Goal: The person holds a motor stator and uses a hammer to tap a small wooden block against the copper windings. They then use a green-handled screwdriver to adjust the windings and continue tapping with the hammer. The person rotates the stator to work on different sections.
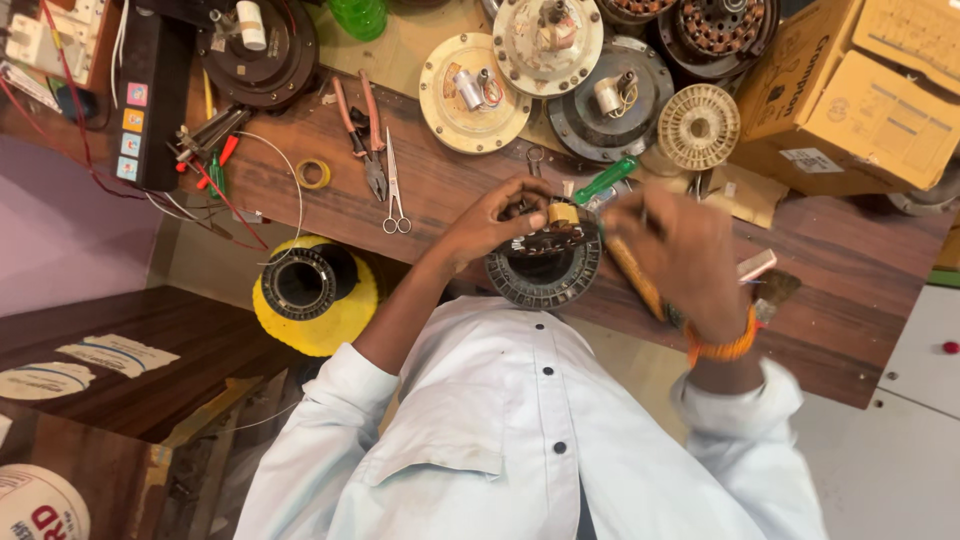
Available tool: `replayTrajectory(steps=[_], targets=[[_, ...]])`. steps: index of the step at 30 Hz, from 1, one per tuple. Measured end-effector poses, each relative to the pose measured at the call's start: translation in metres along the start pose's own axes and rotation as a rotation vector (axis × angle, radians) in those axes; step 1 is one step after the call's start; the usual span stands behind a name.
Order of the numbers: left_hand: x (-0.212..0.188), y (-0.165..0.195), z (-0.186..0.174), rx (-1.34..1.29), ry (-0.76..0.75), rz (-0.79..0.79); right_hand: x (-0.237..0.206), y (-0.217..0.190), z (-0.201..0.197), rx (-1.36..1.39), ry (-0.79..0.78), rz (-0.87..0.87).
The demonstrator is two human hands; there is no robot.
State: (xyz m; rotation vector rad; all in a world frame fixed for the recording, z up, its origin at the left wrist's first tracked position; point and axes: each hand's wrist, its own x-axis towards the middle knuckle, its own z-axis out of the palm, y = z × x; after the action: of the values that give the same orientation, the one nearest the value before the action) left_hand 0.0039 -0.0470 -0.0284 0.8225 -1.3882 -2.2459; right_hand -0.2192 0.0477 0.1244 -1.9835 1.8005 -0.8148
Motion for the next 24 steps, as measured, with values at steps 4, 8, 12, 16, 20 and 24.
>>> replayTrajectory(steps=[4,8,12,16,20,24], targets=[[0.001,-0.011,0.003,0.002,0.015,0.103,-0.056,-0.023,0.033,0.143,-0.023,0.355],[-0.003,-0.017,0.012,0.172,0.148,0.242,-0.095,-0.012,0.086,0.320,-0.010,0.477],[-0.014,-0.017,0.036,0.281,0.397,0.285,-0.127,0.017,0.123,0.313,-0.056,0.529],[-0.019,-0.013,0.054,0.592,0.535,0.486,-0.152,0.048,0.133,0.320,-0.054,0.506],[-0.012,-0.013,0.055,0.625,0.578,0.417,-0.158,0.074,0.125,0.395,0.081,0.663],[-0.011,-0.020,0.054,0.632,0.596,0.414,-0.131,0.103,0.090,0.467,0.261,0.610]])
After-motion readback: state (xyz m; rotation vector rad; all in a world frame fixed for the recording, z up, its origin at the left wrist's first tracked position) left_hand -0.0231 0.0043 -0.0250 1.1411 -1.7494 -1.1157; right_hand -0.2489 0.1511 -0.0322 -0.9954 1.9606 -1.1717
